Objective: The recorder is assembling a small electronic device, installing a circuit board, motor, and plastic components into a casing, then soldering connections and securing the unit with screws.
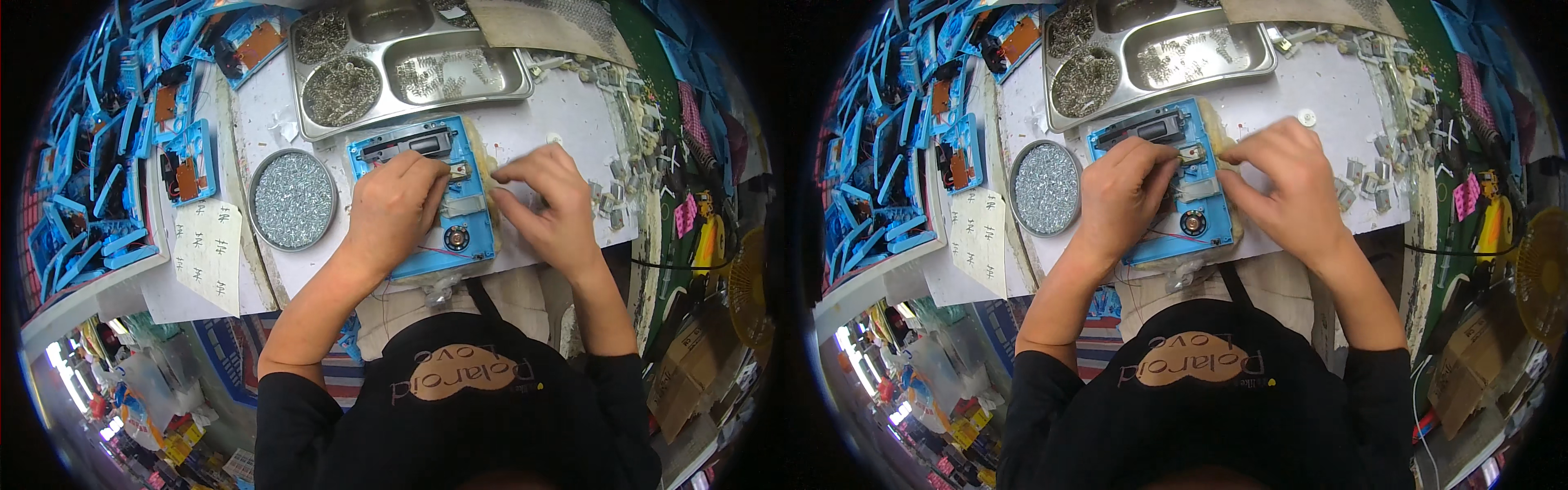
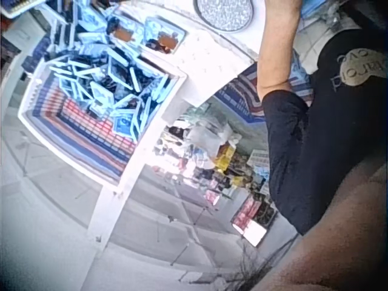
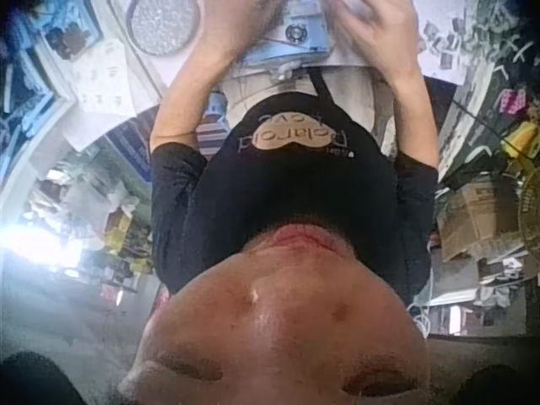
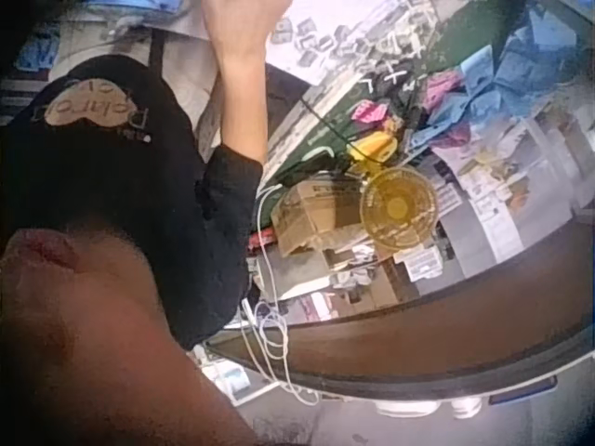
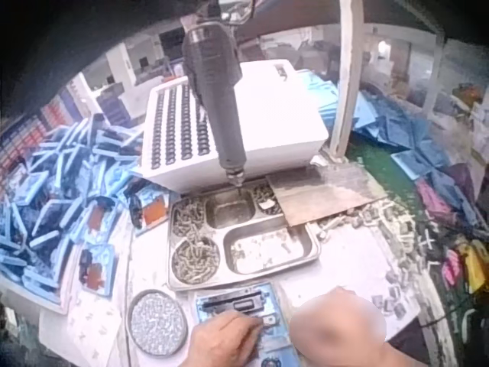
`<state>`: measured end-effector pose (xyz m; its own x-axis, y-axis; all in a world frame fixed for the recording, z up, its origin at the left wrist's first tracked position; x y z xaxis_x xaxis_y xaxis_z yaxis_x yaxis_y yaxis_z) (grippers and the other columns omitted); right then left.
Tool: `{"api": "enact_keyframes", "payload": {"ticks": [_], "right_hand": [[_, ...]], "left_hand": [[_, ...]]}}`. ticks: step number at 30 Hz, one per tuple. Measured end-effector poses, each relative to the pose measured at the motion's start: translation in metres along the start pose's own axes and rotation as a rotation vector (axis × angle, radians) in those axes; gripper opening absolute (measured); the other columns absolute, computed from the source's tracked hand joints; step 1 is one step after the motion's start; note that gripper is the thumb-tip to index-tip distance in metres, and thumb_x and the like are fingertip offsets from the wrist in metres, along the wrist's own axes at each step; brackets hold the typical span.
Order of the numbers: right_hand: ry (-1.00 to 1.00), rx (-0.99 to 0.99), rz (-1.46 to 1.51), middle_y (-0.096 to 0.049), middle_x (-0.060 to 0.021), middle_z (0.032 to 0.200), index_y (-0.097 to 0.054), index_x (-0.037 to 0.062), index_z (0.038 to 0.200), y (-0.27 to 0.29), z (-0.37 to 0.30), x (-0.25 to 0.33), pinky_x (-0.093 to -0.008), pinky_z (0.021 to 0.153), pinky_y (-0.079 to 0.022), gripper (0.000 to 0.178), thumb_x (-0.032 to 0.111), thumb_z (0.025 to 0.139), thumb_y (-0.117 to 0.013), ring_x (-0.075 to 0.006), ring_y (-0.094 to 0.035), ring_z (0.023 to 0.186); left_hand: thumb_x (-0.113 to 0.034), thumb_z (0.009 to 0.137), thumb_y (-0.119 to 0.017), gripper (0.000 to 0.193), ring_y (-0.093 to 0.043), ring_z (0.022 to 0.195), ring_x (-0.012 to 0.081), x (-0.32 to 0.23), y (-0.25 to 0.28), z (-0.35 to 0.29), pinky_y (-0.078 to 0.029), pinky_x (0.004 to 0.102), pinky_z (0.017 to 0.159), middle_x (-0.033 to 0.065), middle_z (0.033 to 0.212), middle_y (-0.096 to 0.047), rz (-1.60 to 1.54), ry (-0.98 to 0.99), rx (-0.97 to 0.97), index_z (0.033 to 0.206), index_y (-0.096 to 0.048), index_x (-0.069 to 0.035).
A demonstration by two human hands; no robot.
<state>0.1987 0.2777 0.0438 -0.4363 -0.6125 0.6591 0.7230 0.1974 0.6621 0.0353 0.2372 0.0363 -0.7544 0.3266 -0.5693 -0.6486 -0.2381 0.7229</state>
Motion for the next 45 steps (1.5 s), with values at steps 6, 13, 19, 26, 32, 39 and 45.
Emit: {"api": "enact_keyframes", "payload": {"ticks": [6,13,19,26,32,39,45], "right_hand": [[-0.076,0.119,0.079,-0.066,-0.0020,0.075,-0.073,0.0099,0.087,-0.036,0.029,-0.002,-0.0377,0.081,-0.042,0.015,0.020,0.079,-0.080,-0.0237,-0.060,0.080],[-0.087,0.119,0.267,-0.068,-0.0040,0.078,-0.072,0.0080,0.088,-0.044,0.037,-0.005,-0.0387,0.084,-0.043,0.012,0.016,0.081,-0.078,-0.0254,-0.061,0.083],[-0.027,0.158,0.226,-0.066,-0.0064,0.084,-0.069,0.0042,0.093,-0.048,0.038,-0.001,-0.0362,0.081,-0.044,0.014,0.008,0.082,-0.076,-0.0235,-0.059,0.084],[-0.022,0.115,0.232,-0.066,-0.0033,0.079,-0.069,0.0086,0.092,-0.048,0.040,0.005,-0.0389,0.084,-0.042,0.012,0.013,0.082,-0.074,-0.0253,-0.059,0.086],[-0.051,0.138,0.148,-0.065,-0.0033,0.081,-0.068,0.0083,0.092,-0.049,0.031,0.006,-0.0386,0.085,-0.042,0.013,0.014,0.082,-0.074,-0.0246,-0.059,0.085],[-0.352,-0.542,0.110,-0.065,-0.0026,0.093,-0.068,0.0037,0.104,0.130,-0.061,-0.065,-0.0280,0.079,-0.049,0.020,0.002,0.086,-0.076,-0.0140,-0.061,0.089],[-0.606,-1.102,0.527,-0.060,-0.0011,0.083,-0.053,0.0061,0.122,0.247,-0.166,-0.157,-0.0298,0.071,-0.051,0.033,0.017,0.097,-0.072,-0.0114,-0.059,0.077]], "left_hand": [[-0.001,0.080,-0.077,0.011,-0.067,0.069,0.0279,0.004,0.005,-0.001,-0.053,0.0360,0.061,0.0107,0.079,-0.066,-0.048,0.053,-0.070,0.089,-0.071,-0.004],[0.000,0.084,-0.077,0.008,-0.069,0.066,0.0171,0.032,0.006,-0.012,-0.055,0.0299,0.058,0.0088,0.080,-0.069,-0.358,0.352,-0.029,0.090,-0.071,0.000],[0.000,0.090,-0.074,0.006,-0.072,0.074,0.0096,0.049,-0.004,-0.028,-0.058,0.0235,0.060,0.0069,0.086,-0.070,-0.798,0.681,-0.050,0.094,-0.072,0.004],[-0.003,0.095,-0.070,0.009,-0.066,0.071,0.0068,0.044,0.001,-0.025,-0.053,0.0202,0.060,0.0050,0.084,-0.071,-0.531,0.479,-0.008,0.102,-0.071,0.002],[-0.002,0.089,-0.072,0.007,-0.071,0.071,0.0173,0.047,-0.001,-0.030,-0.055,0.0291,0.064,0.0095,0.084,-0.069,-0.635,0.600,-0.044,0.096,-0.071,0.001],[0.000,0.089,-0.070,0.003,-0.064,0.070,0.0213,0.012,0.017,-0.015,-0.048,0.0308,0.062,0.0106,0.084,-0.068,-0.054,0.156,-0.088,0.092,-0.071,0.000],[-0.003,0.083,-0.075,0.008,-0.065,0.084,0.0280,0.001,0.016,-0.011,-0.049,0.0387,0.079,0.0107,0.090,-0.069,0.035,0.029,-0.095,0.090,-0.070,-0.004]]}}
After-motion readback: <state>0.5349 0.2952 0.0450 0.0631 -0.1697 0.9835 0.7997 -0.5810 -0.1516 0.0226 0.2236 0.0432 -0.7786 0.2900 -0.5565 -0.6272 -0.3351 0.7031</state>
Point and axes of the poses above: each hand's wrist, its own z-axis towards the middle knuckle, its own y-axis out of the back of the hand, x = y × z, the point moved 9 cm from there along z, towards the middle knuckle
